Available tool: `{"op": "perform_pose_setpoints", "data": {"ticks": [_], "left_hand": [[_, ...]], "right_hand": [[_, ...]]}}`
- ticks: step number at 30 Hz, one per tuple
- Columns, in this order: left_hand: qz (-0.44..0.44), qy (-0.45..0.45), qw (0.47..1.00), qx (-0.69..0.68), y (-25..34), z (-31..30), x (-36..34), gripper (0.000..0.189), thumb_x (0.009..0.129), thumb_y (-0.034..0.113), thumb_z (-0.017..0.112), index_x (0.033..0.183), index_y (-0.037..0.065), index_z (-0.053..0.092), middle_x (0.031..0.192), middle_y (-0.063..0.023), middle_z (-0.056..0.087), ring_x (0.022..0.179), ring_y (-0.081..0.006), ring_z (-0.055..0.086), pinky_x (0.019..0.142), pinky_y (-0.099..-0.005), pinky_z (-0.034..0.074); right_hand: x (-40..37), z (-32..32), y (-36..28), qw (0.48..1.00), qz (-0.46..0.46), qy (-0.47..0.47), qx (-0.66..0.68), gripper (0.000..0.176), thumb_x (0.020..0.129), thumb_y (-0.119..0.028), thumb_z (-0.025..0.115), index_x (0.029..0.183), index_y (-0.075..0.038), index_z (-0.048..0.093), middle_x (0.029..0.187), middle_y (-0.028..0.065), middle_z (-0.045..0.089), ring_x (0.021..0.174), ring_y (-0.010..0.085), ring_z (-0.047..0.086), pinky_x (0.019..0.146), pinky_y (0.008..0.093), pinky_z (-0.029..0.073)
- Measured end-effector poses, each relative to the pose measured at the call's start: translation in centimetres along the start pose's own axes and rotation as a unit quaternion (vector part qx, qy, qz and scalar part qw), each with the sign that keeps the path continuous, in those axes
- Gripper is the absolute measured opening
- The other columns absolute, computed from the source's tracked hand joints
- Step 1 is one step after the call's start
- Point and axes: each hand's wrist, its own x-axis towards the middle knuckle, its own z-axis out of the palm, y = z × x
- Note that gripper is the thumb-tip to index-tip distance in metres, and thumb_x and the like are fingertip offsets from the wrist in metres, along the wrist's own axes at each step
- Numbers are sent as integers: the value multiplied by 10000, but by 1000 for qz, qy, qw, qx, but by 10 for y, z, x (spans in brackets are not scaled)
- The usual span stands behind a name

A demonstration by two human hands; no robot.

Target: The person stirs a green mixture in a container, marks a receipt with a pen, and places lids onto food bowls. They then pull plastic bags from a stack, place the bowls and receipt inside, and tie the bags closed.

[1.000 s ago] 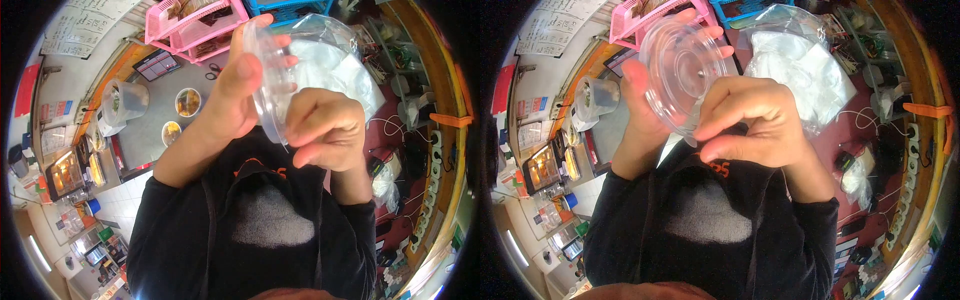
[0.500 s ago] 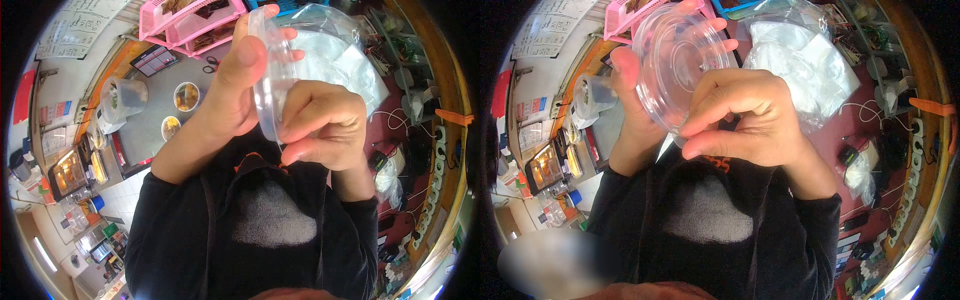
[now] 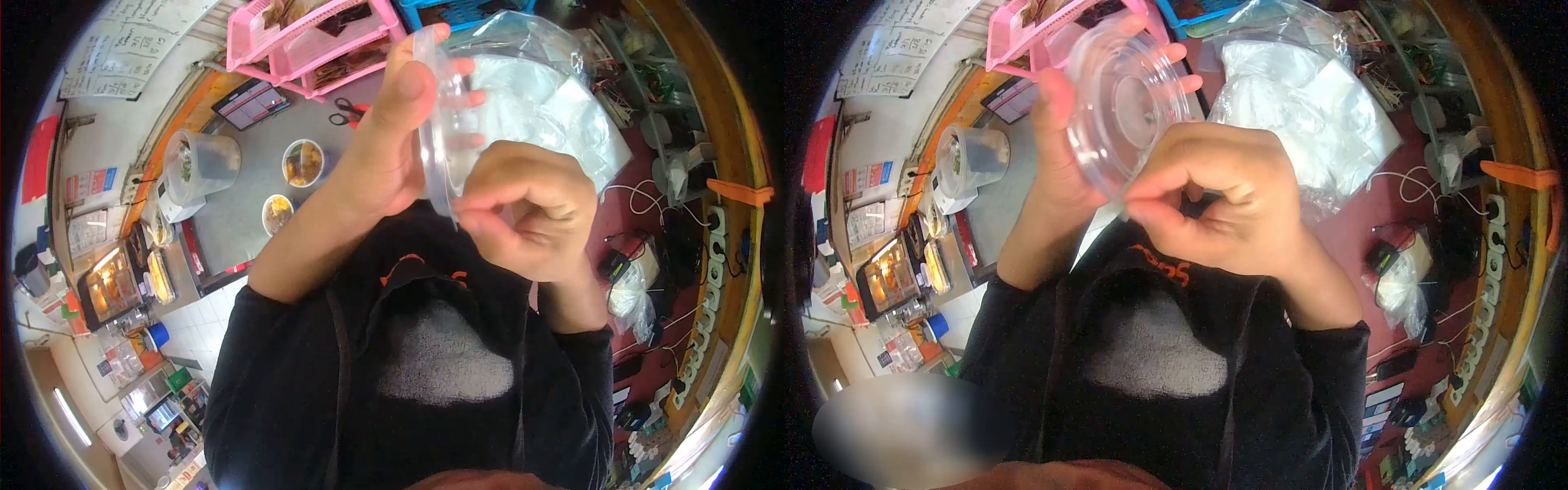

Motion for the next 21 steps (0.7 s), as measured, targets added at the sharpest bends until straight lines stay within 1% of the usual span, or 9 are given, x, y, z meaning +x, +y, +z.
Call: {"op": "perform_pose_setpoints", "data": {"ticks": [2,3,5,7,10,14,16,20,21], "left_hand": [[61,65,994,63,-12,-4,11,905,846,603,621,1462,97,191,1312,-122,419,1210,-208,440,905,-367,459],[216,75,948,221,-21,-11,18,856,877,518,639,1452,55,205,1323,-110,405,1142,-182,482,924,-349,434],[364,24,834,415,-19,-3,10,640,876,386,685,1332,33,408,1226,-103,495,1008,-195,557,919,-357,416],[288,-66,741,603,-5,11,1,366,818,274,730,1064,49,579,1035,-87,585,881,-236,591,860,-361,410],[314,-81,691,646,-12,15,11,205,792,204,708,837,64,566,874,-78,588,820,-276,565,766,-382,398],[264,-146,687,661,-10,26,24,146,772,129,671,800,69,541,838,-75,569,784,-288,539,717,-407,382],[272,-166,640,699,-16,35,28,112,749,86,636,782,58,532,808,-85,555,764,-296,520,686,-421,372],[289,-182,645,683,-42,32,43,113,704,65,620,761,39,526,791,-99,547,769,-308,515,677,-419,379],[302,-188,646,675,-47,32,45,123,692,63,621,749,33,516,792,-106,545,768,-313,513,670,-416,380]], "right_hand": [[-8,3,5,988,50,121,-87,76,740,15,728,776,-12,665,733,38,650,604,104,595,538,220,449],[-11,4,10,975,103,176,-88,59,779,6,699,787,-10,643,731,27,649,608,74,587,554,219,465],[-15,-1,15,962,135,225,-76,50,800,-1,690,808,-7,642,736,20,649,622,58,583,560,213,467],[-18,-5,19,947,173,271,-23,40,837,-15,676,841,-2,638,746,8,651,641,37,575,571,203,471],[-30,-9,26,941,191,279,2,54,861,-30,669,859,9,631,759,14,652,660,42,580,596,207,482],[-43,-18,29,940,192,281,38,64,867,-30,652,884,17,612,807,50,659,701,83,608,638,233,499],[-48,-24,31,949,188,249,-45,63,849,-24,643,864,10,592,788,93,643,682,132,611,620,277,494],[-56,-42,33,947,192,187,-177,53,884,-20,580,841,10,570,733,59,596,684,88,558,623,263,479],[-61,-44,39,949,186,188,-174,78,861,-39,590,809,9,557,710,103,568,651,140,559,601,308,462]]}}
